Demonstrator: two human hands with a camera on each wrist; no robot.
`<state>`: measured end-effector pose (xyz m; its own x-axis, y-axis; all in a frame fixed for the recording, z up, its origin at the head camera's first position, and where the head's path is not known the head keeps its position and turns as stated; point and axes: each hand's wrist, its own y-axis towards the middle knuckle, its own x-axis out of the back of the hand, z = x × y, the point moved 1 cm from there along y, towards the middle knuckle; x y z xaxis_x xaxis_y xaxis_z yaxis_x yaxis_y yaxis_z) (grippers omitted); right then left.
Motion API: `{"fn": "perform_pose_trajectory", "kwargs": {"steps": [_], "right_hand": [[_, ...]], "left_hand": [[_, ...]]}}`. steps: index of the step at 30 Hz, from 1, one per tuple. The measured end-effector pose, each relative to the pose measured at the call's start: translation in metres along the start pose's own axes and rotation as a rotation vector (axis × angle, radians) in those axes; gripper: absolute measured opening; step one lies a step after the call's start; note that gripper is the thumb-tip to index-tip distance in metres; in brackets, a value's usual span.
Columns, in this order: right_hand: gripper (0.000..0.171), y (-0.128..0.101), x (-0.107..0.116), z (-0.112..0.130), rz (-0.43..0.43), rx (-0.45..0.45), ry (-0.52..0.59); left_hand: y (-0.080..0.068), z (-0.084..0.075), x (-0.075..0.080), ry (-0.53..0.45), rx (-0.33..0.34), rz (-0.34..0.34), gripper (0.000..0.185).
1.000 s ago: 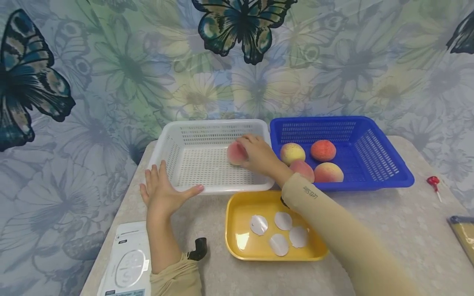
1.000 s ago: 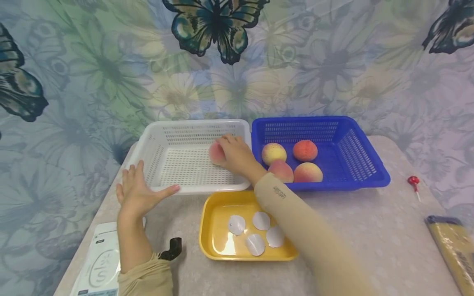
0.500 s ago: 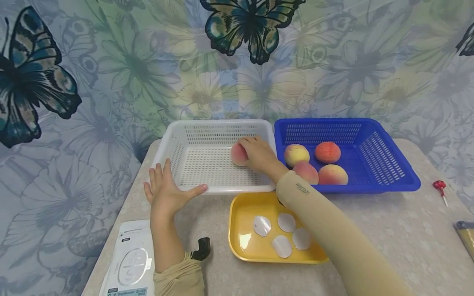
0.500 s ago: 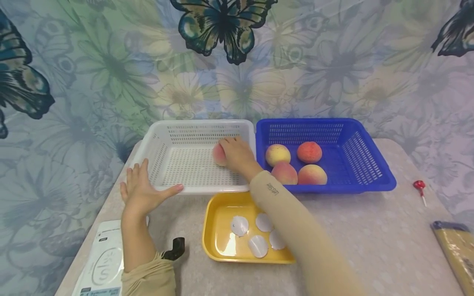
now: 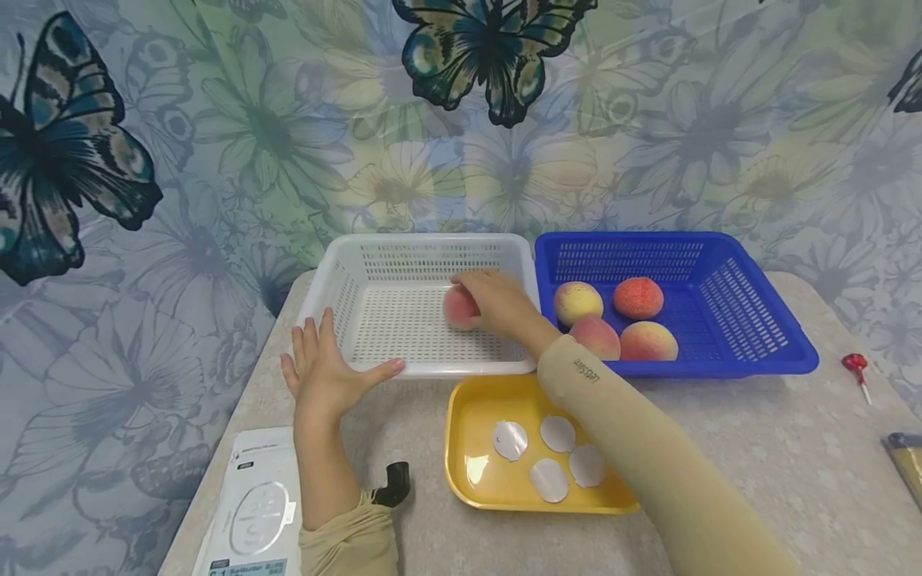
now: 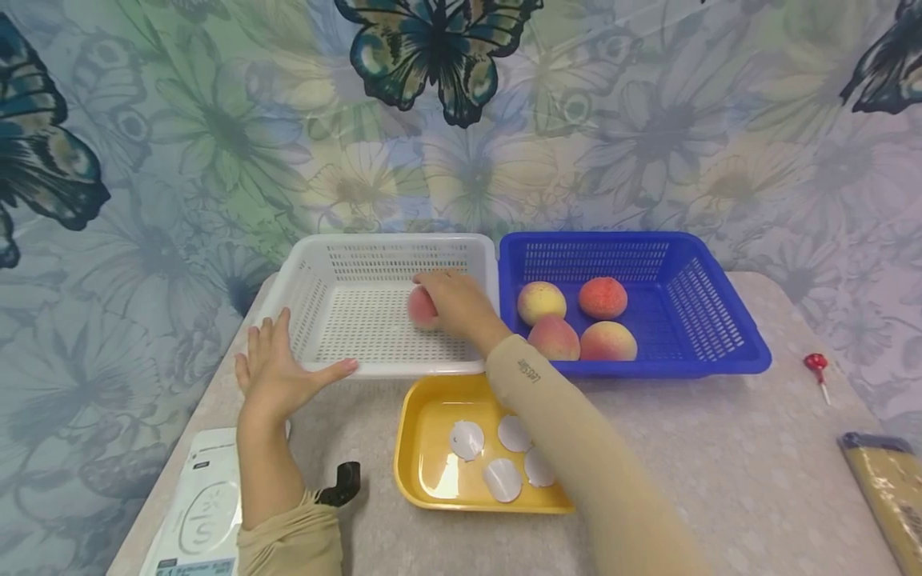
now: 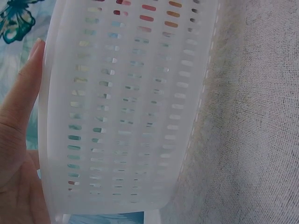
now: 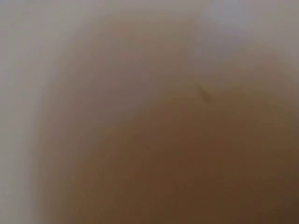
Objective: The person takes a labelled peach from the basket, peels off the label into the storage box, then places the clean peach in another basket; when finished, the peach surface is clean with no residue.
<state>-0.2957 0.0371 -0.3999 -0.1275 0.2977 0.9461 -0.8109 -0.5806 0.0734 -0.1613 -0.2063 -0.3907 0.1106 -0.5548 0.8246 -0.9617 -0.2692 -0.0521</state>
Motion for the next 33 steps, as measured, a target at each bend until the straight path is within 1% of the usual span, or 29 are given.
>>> {"fn": "perform_pose_trajectory", "kwargs": {"steps": [2, 5, 6, 10, 12, 17, 20, 28, 30, 33], "right_hand": [[0.059, 0.0, -0.001, 0.001, 0.007, 0.005, 0.007], [0.053, -0.001, -0.002, 0.002, 0.011, 0.035, -0.007], [0.054, -0.001, -0.002, 0.002, 0.016, 0.036, -0.003], [0.065, -0.001, -0.004, 0.003, 0.049, 0.021, 0.04], [0.067, -0.001, -0.005, 0.004, 0.059, 0.024, 0.055], [0.059, 0.0, -0.008, 0.007, 0.062, 0.088, 0.064], [0.059, 0.001, -0.011, 0.008, 0.068, 0.104, 0.075], [0.067, 0.002, -0.013, 0.011, 0.066, 0.086, 0.102], [0.069, 0.001, -0.013, 0.013, 0.079, 0.077, 0.106], [0.072, 0.0, -0.014, 0.015, 0.114, 0.057, 0.143]], "left_hand": [[0.0, 0.001, 0.0, 0.001, 0.001, -0.004, 0.142], [0.0, 0.001, 0.0, 0.003, -0.001, -0.007, 0.142], [0.0, 0.001, -0.001, 0.003, -0.002, -0.007, 0.142], [0.0, 0.001, -0.001, 0.001, 0.001, -0.005, 0.141], [0.0, 0.001, -0.001, 0.0, 0.004, -0.004, 0.141], [0.0, 0.001, -0.001, 0.002, 0.008, -0.003, 0.141], [0.001, 0.001, -0.001, 0.001, 0.007, -0.002, 0.141], [0.0, -0.001, 0.001, -0.006, 0.011, 0.0, 0.141], [0.0, -0.001, 0.001, -0.006, 0.013, 0.0, 0.14], [-0.001, 0.0, 0.001, -0.007, 0.012, -0.001, 0.14]]}}
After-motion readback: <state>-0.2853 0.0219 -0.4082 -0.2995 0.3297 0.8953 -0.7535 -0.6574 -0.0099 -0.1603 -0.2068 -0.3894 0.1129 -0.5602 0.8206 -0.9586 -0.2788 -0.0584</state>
